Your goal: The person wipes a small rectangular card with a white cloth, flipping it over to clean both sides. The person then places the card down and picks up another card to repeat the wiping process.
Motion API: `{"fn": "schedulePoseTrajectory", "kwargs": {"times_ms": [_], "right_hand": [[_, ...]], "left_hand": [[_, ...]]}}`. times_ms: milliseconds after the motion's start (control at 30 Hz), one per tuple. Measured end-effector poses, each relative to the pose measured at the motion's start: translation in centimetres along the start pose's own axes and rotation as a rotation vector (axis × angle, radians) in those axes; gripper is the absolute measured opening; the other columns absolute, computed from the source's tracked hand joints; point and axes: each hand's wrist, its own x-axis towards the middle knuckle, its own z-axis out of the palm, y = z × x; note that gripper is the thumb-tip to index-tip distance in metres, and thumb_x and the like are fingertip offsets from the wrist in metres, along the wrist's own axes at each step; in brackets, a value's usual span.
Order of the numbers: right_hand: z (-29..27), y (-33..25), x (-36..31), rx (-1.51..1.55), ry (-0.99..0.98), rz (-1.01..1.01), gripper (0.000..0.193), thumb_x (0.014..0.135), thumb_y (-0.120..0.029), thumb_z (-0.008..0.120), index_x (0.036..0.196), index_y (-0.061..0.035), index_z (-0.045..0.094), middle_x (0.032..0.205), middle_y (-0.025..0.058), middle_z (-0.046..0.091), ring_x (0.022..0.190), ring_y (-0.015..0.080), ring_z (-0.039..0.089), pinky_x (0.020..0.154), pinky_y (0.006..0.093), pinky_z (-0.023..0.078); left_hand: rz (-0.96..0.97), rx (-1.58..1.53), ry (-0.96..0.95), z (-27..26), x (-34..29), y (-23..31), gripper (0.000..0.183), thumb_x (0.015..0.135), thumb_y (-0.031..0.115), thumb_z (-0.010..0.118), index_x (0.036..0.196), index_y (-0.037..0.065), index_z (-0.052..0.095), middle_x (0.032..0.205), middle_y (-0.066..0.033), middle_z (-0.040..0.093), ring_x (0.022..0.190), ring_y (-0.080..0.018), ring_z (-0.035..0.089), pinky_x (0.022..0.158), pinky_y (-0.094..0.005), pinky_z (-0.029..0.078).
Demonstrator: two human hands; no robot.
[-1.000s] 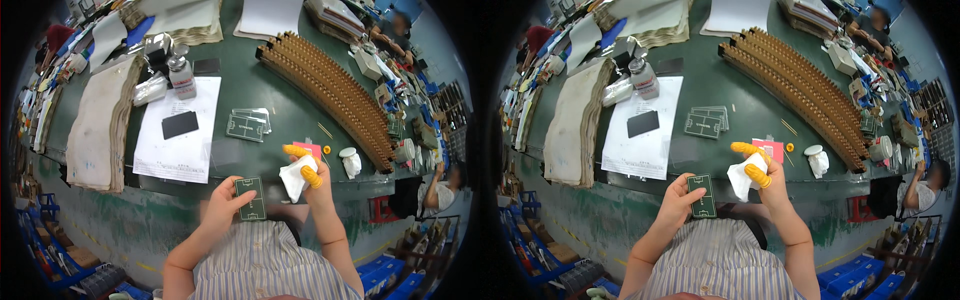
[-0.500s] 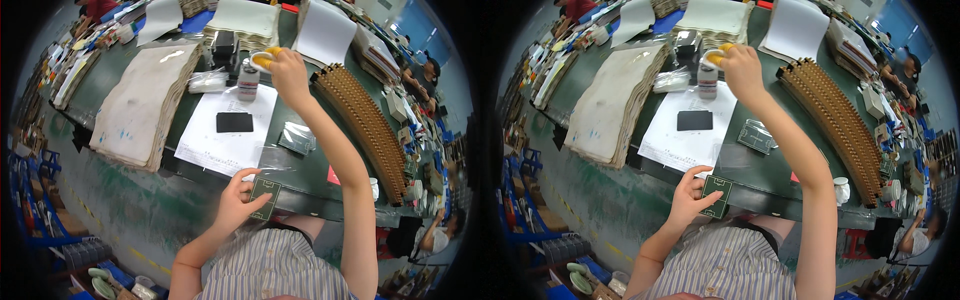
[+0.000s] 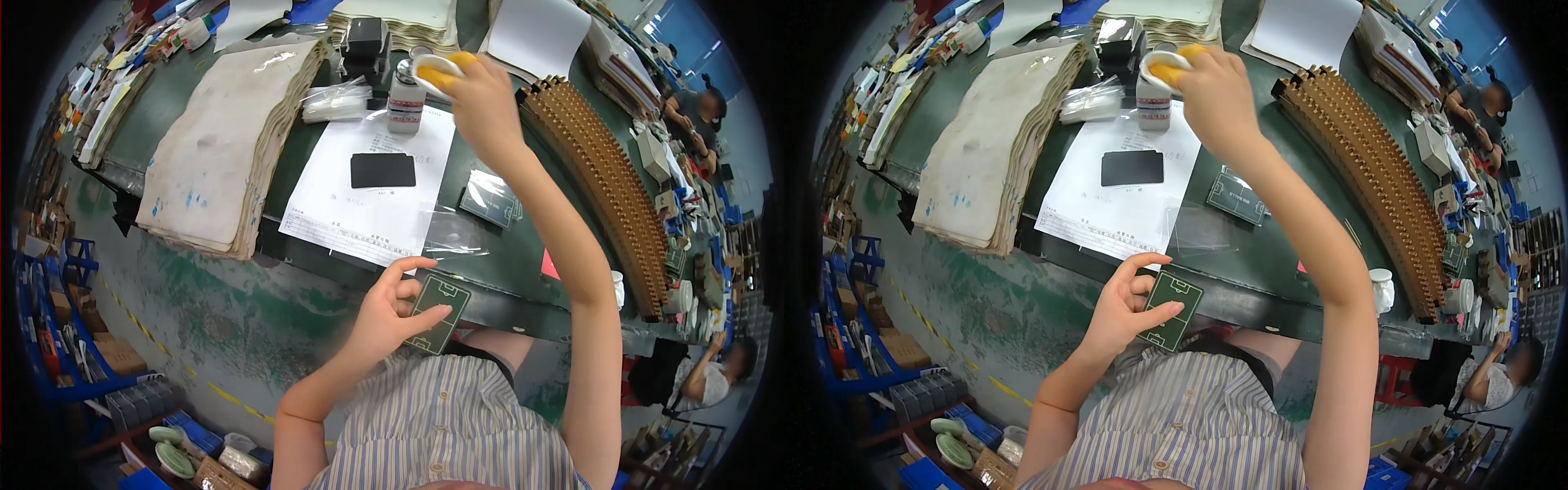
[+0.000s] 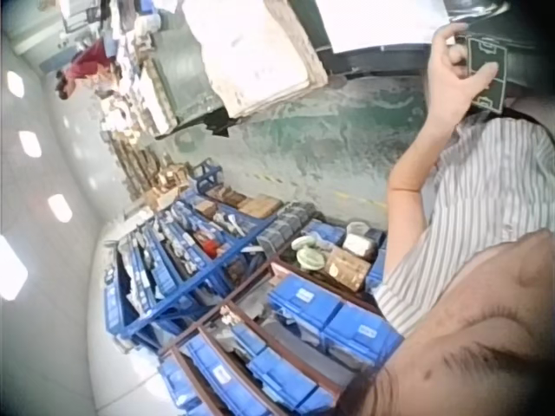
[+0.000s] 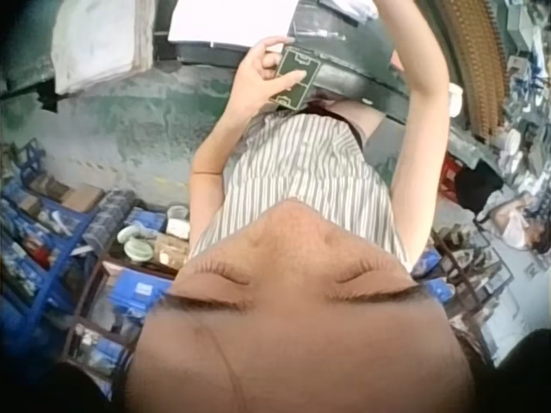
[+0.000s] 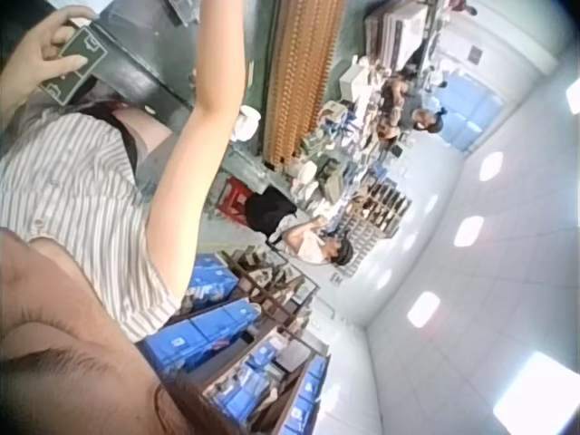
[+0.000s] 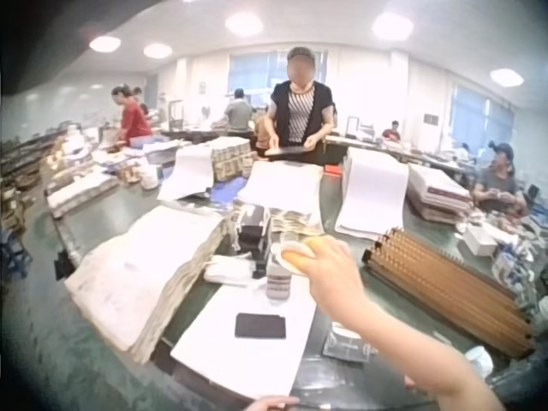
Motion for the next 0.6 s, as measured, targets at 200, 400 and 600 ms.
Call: {"fn": "schedulePoseTrajectory", "kwargs": {"times_ms": [200,400,600], "right_hand": [[-11.2,-4.9,-10.6,0.224,-0.070,-0.049,0.022,0.064,-0.013,0.067,0.085,-0.0096,0.070,0.098,0.0067,0.062,0.097,0.0270,0.055,0.081,0.0389,0.040],[-15.6,-7.1,-17.2,0.190,-0.145,-0.072,0.021,0.058,-0.020,0.073,0.074,-0.0098,0.067,0.102,0.0059,0.063,0.099,0.0235,0.054,0.078,0.0360,0.037],[-16.3,-6.8,-18.5,0.167,-0.124,-0.060,0.017,0.060,-0.022,0.073,0.074,-0.0132,0.068,0.104,0.0031,0.063,0.101,0.0206,0.053,0.079,0.0336,0.035]], "left_hand": [[-0.034,0.029,-0.050,0.9,-0.2,0.0,0.058,0.077,-0.006,0.068,0.127,0.002,0.039,0.087,-0.0063,0.065,0.077,-0.0087,0.064,0.065,-0.0199,0.052],[-0.066,0.066,-0.102,2.6,0.2,0.0,0.060,0.076,-0.005,0.069,0.128,0.004,0.039,0.083,-0.0027,0.063,0.071,-0.0041,0.060,0.059,-0.0159,0.044],[-0.070,0.178,-0.177,3.9,0.5,-0.2,0.057,0.078,0.000,0.068,0.127,0.007,0.039,0.084,-0.0022,0.063,0.073,-0.0054,0.062,0.061,-0.0170,0.046]]}}
